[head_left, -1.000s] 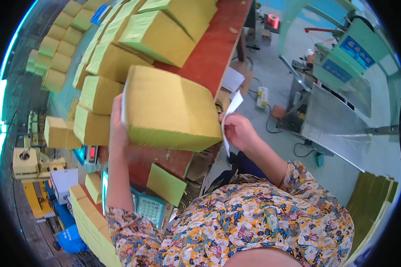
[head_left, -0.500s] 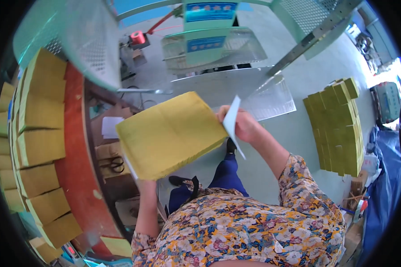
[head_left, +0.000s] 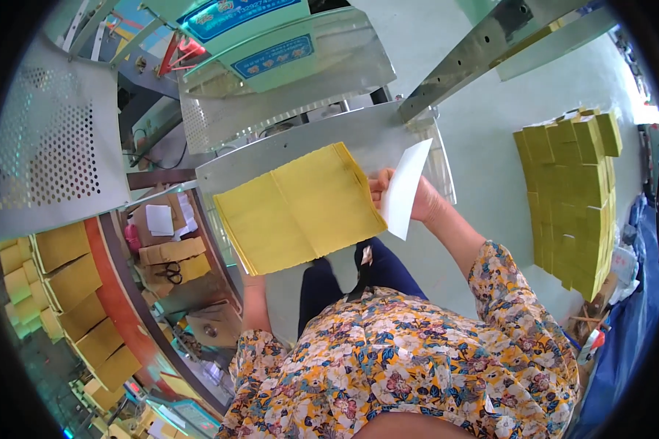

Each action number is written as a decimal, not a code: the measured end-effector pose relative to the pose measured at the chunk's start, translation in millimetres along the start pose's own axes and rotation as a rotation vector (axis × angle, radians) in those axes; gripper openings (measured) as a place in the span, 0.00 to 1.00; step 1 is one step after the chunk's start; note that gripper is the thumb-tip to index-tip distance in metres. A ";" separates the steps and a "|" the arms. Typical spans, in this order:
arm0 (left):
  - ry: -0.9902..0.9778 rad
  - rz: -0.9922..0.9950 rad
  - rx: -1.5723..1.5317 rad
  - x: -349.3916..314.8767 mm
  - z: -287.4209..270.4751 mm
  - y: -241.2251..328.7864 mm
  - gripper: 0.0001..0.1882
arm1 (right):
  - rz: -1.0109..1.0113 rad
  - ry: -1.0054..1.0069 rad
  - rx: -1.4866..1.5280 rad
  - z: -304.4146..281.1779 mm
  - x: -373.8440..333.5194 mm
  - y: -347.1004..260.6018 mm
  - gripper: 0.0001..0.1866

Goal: Counting and aligning bundles of yellow paper sheets and using a machine to apply rubber bands to secure them.

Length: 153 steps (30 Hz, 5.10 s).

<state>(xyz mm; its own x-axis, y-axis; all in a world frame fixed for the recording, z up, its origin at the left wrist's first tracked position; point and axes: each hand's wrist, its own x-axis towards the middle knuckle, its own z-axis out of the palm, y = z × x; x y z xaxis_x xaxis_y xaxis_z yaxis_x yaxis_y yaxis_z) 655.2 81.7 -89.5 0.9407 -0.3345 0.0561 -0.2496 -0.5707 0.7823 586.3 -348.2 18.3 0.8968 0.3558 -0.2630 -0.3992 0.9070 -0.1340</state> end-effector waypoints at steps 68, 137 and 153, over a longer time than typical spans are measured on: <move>-0.393 -0.208 -0.810 100.0 -53.2 170.5 0.39 | -0.546 0.426 -0.700 58.8 16.8 -18.2 0.12; -0.153 -0.071 -1.013 108.6 50.4 202.1 0.35 | -0.816 -0.031 -2.344 164.0 124.7 -32.4 0.23; -0.109 -0.007 -0.693 105.5 40.7 191.7 0.32 | -0.477 0.039 -2.252 160.7 161.1 -36.7 0.14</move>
<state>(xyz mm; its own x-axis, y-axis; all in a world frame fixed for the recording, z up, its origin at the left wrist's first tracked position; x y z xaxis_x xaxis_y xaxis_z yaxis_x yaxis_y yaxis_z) 697.3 -93.5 41.1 0.9042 -0.4269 0.0154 -0.0054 0.0246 0.9997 776.1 -288.0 134.3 0.9668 0.2386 0.0912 0.2399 -0.7255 -0.6451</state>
